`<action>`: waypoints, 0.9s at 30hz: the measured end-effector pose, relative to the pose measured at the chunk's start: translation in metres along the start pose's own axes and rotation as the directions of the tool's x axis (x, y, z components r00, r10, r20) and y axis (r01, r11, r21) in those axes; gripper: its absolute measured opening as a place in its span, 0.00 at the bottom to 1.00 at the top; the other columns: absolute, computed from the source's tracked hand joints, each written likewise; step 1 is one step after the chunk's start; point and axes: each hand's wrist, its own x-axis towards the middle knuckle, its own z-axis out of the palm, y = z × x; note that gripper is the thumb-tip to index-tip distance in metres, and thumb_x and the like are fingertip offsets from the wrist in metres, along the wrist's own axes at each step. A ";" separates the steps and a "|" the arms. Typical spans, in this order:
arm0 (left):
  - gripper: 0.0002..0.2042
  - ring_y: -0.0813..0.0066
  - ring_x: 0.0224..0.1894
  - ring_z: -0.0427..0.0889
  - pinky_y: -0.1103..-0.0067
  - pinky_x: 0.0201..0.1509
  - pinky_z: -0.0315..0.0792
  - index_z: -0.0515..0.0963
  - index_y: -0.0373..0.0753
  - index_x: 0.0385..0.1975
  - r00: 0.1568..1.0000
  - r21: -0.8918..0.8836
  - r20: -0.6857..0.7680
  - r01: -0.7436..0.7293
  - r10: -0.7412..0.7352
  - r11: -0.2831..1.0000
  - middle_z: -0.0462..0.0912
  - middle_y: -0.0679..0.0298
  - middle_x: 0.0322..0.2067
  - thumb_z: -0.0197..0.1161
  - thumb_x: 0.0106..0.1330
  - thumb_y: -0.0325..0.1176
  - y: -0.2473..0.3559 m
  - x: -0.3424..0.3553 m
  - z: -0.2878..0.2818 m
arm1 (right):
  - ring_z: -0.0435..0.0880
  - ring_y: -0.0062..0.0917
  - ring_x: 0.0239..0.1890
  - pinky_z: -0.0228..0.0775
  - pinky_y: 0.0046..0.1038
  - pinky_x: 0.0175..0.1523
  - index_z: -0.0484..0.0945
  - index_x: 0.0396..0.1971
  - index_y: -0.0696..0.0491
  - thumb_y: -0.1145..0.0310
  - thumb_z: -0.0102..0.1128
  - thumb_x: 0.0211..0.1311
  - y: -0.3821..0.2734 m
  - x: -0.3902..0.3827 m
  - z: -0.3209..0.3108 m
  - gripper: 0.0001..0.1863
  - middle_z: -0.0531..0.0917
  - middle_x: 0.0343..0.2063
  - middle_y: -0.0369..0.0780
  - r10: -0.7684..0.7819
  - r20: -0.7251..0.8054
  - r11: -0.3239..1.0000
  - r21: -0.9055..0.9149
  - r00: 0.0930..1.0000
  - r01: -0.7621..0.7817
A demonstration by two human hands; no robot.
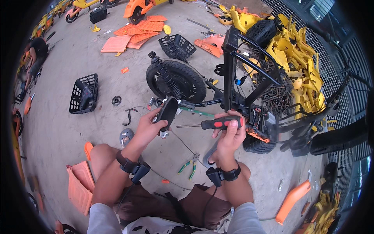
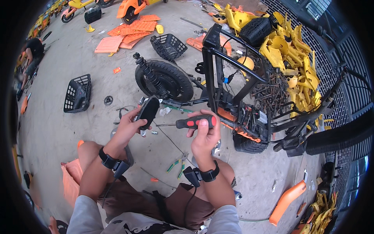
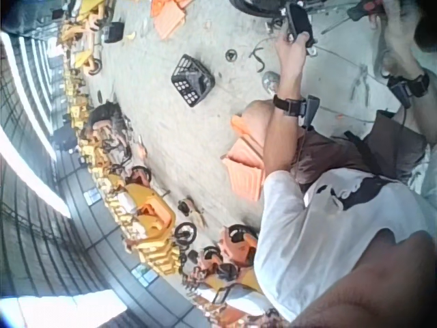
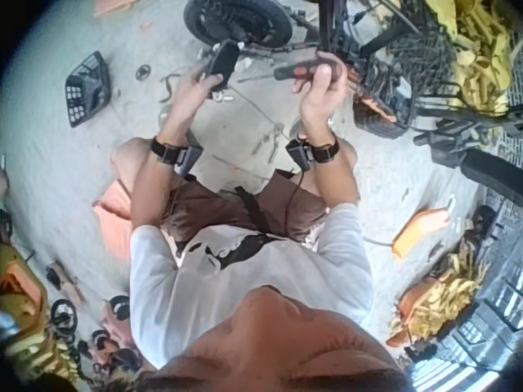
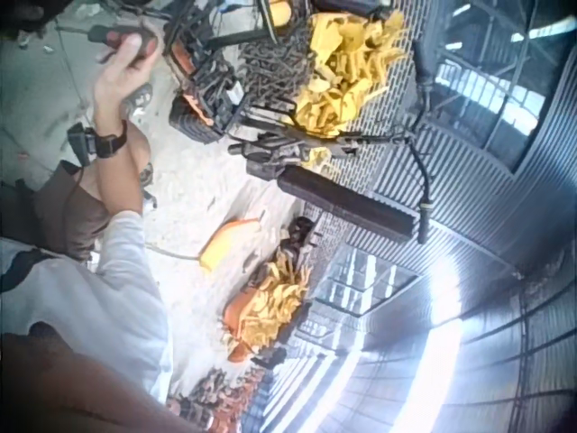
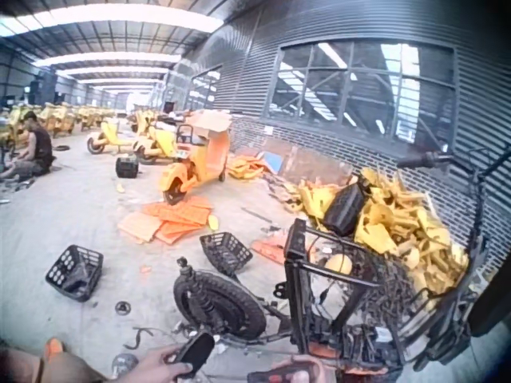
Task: The person uses a screwdriver to unscrew and disassemble the dashboard components of a scooter.
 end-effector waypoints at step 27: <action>0.23 0.72 0.32 0.86 0.83 0.28 0.74 0.68 0.30 0.61 0.990 0.107 0.114 0.070 -0.083 0.992 0.82 0.59 0.37 0.55 0.65 0.26 0.003 -0.003 0.006 | 0.77 0.20 0.19 0.68 0.18 0.21 0.68 0.48 0.61 0.59 0.50 0.71 0.001 -0.010 0.003 0.18 0.81 0.35 0.51 0.065 0.089 0.997 0.045 0.994 -0.069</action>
